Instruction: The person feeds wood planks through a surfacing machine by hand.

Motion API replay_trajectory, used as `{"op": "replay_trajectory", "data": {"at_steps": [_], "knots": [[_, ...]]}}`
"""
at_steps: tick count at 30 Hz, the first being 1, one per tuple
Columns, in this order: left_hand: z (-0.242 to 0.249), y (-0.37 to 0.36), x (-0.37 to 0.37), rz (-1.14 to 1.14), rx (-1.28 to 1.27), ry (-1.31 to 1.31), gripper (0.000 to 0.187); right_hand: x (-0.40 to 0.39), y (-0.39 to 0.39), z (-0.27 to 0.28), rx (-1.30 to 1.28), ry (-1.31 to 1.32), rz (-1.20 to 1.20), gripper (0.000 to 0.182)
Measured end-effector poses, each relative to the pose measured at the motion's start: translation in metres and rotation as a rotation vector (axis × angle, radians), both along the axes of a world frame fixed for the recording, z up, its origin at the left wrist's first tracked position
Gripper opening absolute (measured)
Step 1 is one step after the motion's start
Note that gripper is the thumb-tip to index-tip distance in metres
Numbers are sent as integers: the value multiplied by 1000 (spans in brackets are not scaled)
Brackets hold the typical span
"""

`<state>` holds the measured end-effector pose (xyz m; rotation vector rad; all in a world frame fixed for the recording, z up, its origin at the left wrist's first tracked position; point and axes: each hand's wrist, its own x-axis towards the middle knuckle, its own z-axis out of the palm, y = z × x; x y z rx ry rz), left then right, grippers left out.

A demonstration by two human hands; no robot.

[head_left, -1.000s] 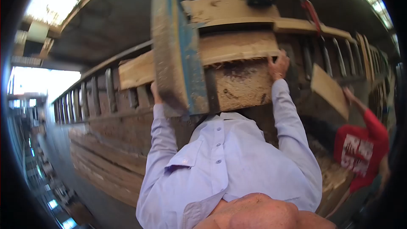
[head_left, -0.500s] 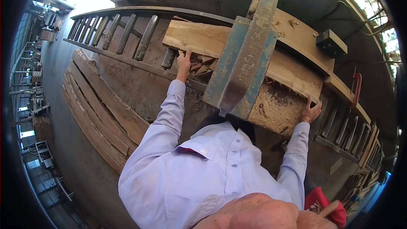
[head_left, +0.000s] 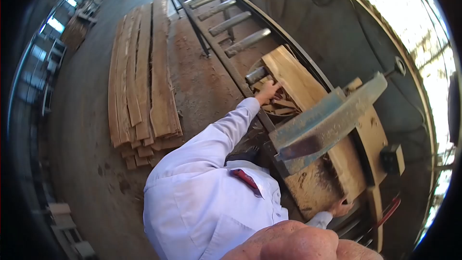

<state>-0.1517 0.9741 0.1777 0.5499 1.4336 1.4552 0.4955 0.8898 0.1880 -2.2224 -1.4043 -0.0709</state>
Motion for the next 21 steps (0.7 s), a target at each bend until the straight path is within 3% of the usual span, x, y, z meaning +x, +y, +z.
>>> {"op": "replay_trajectory", "data": {"at_steps": [3, 9, 21], "knots": [[-12, 6, -5, -14, 15, 2, 51, 5, 1, -7, -80, -67, -72, 83], [-1, 1, -2, -37, -68, 98, 68, 18, 2, -28, -96, -82, -125, 90], [0, 1, 0, 11, -61, 139, 65, 5, -1, -9, -125, -50, -115, 92]]}}
